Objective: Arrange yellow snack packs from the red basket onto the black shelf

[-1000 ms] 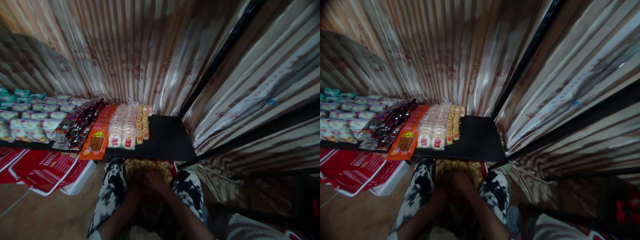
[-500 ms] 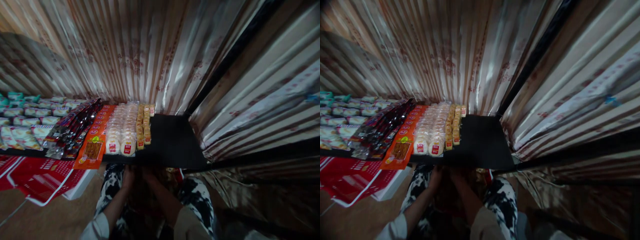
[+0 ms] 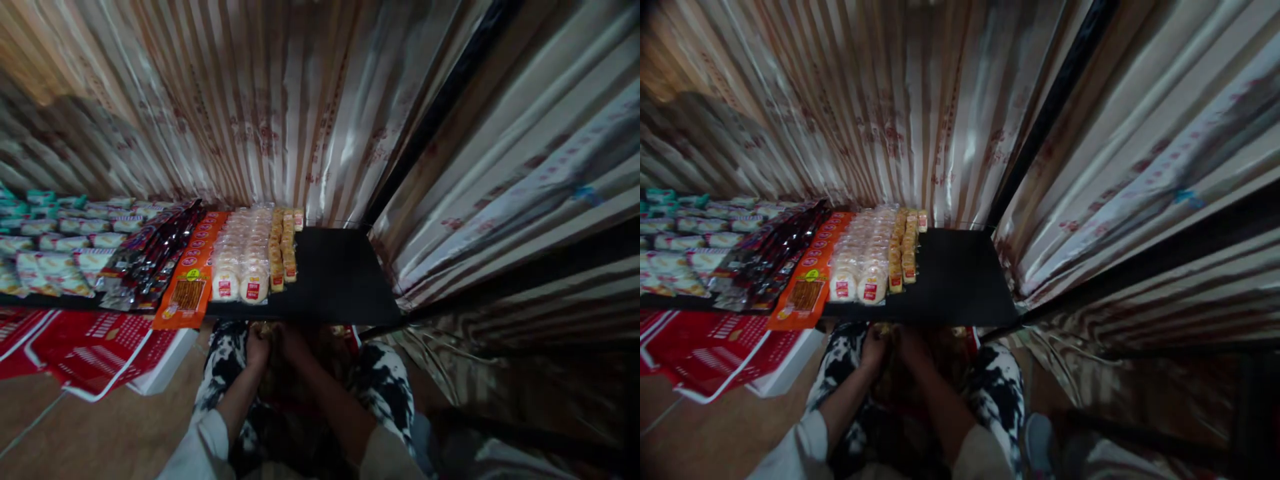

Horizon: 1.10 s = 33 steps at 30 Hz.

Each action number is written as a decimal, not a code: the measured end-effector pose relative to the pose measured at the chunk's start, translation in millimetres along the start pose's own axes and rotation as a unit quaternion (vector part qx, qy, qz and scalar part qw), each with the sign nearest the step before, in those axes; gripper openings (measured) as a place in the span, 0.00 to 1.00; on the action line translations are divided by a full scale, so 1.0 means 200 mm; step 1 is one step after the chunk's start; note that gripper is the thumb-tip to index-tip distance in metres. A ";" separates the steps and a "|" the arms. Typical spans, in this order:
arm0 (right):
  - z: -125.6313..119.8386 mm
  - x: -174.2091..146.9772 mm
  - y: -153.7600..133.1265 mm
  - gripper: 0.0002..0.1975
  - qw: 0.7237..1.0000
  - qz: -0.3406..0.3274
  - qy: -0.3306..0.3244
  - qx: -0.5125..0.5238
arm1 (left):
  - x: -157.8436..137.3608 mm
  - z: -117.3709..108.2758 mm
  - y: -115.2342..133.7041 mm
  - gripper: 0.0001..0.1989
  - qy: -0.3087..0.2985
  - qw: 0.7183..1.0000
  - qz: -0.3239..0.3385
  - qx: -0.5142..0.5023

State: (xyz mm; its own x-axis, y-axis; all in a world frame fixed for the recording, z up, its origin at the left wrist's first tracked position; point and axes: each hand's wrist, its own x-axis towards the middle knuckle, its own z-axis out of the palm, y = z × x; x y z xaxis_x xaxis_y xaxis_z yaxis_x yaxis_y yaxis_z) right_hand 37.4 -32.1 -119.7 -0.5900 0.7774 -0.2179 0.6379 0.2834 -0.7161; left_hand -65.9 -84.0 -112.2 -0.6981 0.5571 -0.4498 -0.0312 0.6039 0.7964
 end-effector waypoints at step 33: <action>-0.49 -0.39 -0.09 0.16 0.916 0.018 0.063 0.395 | -0.38 -0.16 0.39 0.16 -0.201 0.969 0.086 -0.115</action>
State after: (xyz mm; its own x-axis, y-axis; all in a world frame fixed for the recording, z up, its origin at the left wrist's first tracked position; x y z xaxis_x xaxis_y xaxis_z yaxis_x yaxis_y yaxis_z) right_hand 119.6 -43.0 -24.6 -0.4818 0.8513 -0.2075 0.0684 -0.1996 -0.9775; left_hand -37.8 -98.1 -3.6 -0.3729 0.8436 -0.3863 -0.1299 0.3648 0.9220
